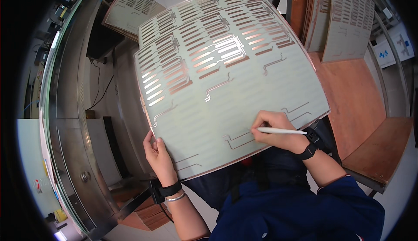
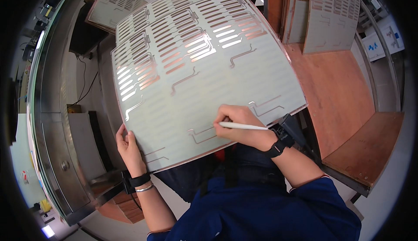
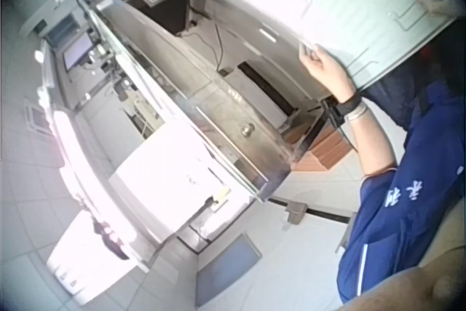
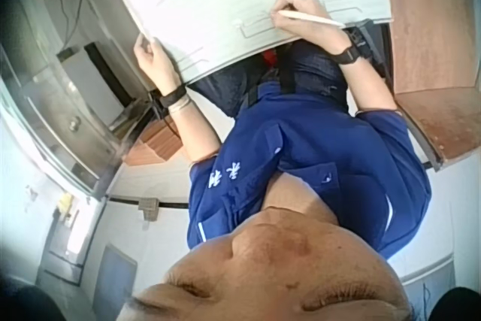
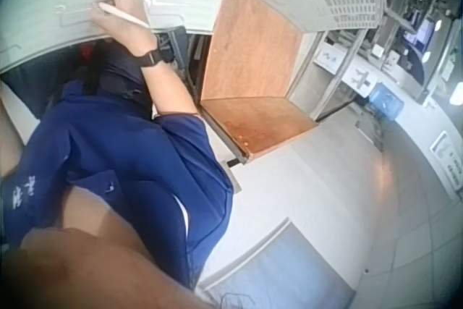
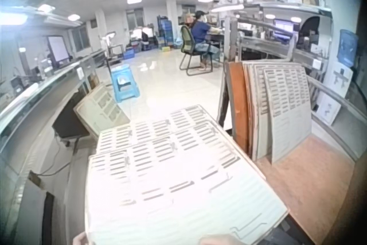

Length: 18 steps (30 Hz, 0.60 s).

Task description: The recorder is inspecting and marking printed circuit board panels using a white pen.

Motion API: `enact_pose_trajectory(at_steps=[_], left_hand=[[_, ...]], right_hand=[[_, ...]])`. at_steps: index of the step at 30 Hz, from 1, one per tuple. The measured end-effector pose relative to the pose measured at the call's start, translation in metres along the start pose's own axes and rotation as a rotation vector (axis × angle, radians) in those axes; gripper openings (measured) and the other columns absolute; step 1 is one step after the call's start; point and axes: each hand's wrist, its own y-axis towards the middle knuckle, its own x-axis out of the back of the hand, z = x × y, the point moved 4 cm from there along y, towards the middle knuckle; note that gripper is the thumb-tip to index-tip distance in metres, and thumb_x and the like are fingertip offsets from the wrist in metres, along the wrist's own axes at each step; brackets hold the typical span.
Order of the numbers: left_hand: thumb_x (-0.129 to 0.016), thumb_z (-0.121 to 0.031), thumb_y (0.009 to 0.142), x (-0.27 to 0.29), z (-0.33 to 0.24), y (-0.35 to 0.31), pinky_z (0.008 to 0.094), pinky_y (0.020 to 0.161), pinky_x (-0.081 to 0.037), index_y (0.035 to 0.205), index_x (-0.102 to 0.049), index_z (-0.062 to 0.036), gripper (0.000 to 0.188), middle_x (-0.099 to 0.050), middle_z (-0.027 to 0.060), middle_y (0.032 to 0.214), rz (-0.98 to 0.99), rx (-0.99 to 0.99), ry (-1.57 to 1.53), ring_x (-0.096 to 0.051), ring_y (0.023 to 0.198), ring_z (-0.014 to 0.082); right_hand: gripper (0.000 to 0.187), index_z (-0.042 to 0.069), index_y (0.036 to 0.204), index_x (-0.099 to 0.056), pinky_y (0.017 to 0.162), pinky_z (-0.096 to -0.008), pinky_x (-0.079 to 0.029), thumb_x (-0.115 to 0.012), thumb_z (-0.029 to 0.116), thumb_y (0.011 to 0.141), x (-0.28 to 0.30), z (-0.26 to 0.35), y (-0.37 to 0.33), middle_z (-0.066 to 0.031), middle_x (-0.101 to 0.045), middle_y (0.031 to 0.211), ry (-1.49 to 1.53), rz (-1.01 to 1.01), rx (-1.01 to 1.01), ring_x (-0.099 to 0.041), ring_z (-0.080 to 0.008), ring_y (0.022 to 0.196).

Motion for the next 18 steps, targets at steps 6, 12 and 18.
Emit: enact_pose_trajectory(at_steps=[6, 12, 18], left_hand=[[-0.047, -0.006, 0.096, 0.002, 0.008, 0.004, 0.0212, 0.077, -0.043, 0.127, -0.044, 0.0039, 0.032, -0.063, 0.0087, 0.096, 0.033, -0.006, -0.016, -0.056, 0.084, 0.0082], [-0.047, -0.006, 0.096, 0.003, 0.004, 0.002, 0.021, 0.077, -0.043, 0.127, -0.044, 0.0042, 0.032, -0.063, 0.0092, 0.097, 0.016, -0.015, -0.014, -0.056, 0.085, 0.0084], [-0.047, -0.006, 0.096, 0.003, 0.009, 0.003, 0.0213, 0.077, -0.044, 0.127, -0.044, 0.0043, 0.032, -0.064, 0.009, 0.096, 0.025, -0.008, -0.02, -0.056, 0.084, 0.0083]], right_hand=[[0.012, 0.002, 0.076, -0.058, 0.053, -0.0237, -0.043, -0.068, 0.01, 0.077, 0.007, -0.003, 0.0, -0.0038, -0.058, 0.064, 0.064, -0.053, -0.016, -0.053, -0.0079, 0.057], [0.013, 0.002, 0.076, -0.057, 0.054, -0.0199, -0.041, -0.069, 0.006, 0.079, 0.013, 0.007, -0.004, 0.0005, -0.058, 0.069, -0.053, 0.048, 0.01, -0.051, -0.0028, 0.061], [0.014, 0.001, 0.079, -0.058, 0.054, -0.0238, -0.042, -0.067, 0.011, 0.078, 0.016, -0.003, 0.004, -0.0043, -0.057, 0.064, 0.029, -0.092, -0.018, -0.052, -0.0076, 0.057]])
